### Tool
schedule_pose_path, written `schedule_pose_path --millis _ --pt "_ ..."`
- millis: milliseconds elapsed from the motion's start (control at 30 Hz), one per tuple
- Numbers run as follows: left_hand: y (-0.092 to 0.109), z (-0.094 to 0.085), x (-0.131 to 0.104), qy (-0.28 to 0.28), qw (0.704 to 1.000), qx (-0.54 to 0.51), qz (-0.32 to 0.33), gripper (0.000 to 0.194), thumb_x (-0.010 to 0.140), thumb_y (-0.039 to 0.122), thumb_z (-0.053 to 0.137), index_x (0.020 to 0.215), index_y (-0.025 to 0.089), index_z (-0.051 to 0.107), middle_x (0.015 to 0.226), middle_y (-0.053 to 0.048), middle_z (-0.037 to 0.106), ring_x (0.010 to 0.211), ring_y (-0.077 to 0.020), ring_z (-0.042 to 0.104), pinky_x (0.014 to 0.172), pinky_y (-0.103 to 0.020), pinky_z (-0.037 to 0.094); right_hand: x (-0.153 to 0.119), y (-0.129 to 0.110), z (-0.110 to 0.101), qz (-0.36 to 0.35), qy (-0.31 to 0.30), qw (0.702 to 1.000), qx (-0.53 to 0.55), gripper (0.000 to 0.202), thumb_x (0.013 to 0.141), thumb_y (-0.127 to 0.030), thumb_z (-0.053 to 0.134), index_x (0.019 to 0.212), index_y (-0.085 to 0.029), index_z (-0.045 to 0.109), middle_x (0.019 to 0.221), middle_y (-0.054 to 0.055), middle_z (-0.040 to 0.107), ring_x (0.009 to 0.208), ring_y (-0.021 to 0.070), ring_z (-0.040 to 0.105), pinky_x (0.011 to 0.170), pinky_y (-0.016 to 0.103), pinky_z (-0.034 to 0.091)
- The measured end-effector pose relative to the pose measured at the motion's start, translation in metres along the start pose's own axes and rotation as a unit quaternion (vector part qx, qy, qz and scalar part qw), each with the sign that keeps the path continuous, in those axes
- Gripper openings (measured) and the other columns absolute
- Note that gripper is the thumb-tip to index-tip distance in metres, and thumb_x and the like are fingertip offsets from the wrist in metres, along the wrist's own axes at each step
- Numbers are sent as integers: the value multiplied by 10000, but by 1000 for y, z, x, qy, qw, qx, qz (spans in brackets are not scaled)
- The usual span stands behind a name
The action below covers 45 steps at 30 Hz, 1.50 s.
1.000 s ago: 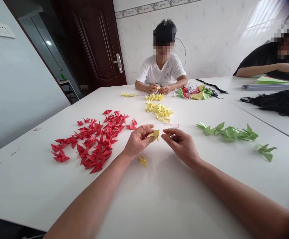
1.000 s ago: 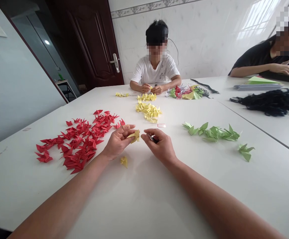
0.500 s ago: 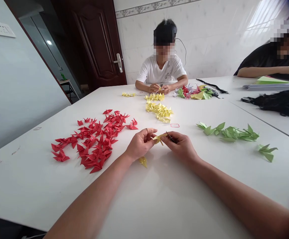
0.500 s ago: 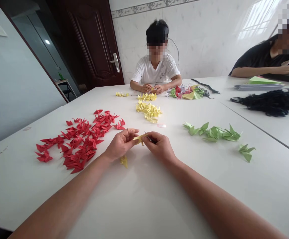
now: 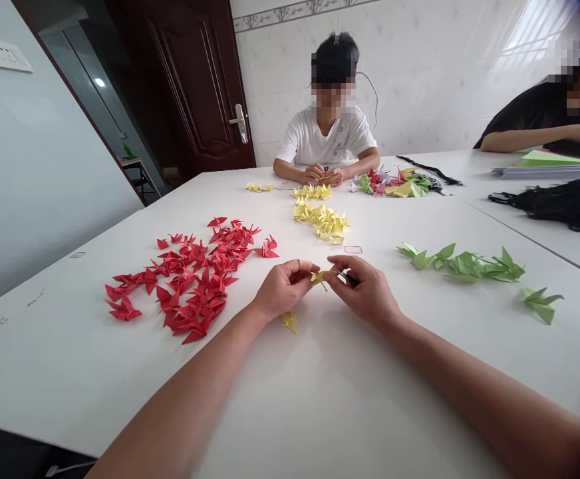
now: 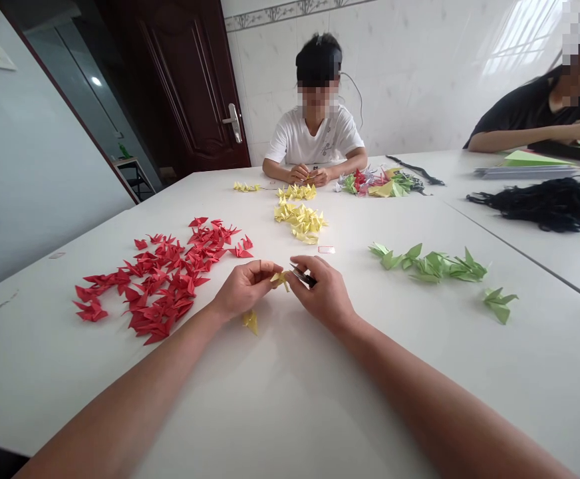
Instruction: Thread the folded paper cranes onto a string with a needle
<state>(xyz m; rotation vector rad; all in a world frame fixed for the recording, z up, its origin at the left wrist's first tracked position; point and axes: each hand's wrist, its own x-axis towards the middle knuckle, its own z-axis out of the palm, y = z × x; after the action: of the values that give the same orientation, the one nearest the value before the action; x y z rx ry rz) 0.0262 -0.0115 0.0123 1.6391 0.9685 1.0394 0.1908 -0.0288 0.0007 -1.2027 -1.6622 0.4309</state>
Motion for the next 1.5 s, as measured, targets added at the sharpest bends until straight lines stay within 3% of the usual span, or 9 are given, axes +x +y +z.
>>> schedule_pose_path --millis 100,233,633,800,967,1300,1500 --pt "0 2 0 8 1000 -15 8 252 700 265 627 914 135 600 709 -18 599 675 -113 556 665 -262 448 0 -3 0 57 -31 997 30 229 747 -382 553 787 -171 633 641 16 584 519 100 430 482 231 342" --pt "0 1 0 31 999 -18 -6 299 659 257 674 914 132 579 654 10 565 640 -101 558 645 -254 453 0 -5 0 98 -62 991 60 259 736 -411 563 783 -170 645 620 6 582 520 99 421 480 224 334" --pt "1 3 0 33 995 -67 -58 295 669 206 672 931 137 557 626 16 580 616 -108 602 624 -254 476 -1 -5 1 94 -99 989 56 288 753 -441 540 761 -168 631 642 4 569 527 92 400 485 219 326" --pt "7 2 -1 31 992 -101 -64 275 696 215 653 937 130 551 647 14 577 614 -121 630 632 -266 494 -3 1 3 55 -49 996 55 296 742 -424 564 907 -183 608 620 -10 551 525 96 433 498 221 364" --pt "8 1 -1 23 991 -115 -62 265 688 224 666 913 128 565 661 12 585 630 -125 637 660 -282 503 -4 0 3 25 -48 998 31 239 758 -411 544 826 -190 604 625 -1 574 504 94 450 484 223 373" --pt "8 2 -1 27 987 -138 -82 246 682 210 672 896 136 577 642 25 574 619 -109 621 690 -296 503 -4 4 4 60 -42 995 70 297 716 -428 590 877 -179 597 688 7 552 542 94 432 496 231 369" --pt "7 -4 0 -23 963 -237 -128 290 754 389 585 922 152 591 733 -18 617 662 -140 637 712 -313 480 -1 4 3 115 -51 982 143 318 696 -449 614 846 -169 609 669 -2 555 542 90 424 505 234 357"
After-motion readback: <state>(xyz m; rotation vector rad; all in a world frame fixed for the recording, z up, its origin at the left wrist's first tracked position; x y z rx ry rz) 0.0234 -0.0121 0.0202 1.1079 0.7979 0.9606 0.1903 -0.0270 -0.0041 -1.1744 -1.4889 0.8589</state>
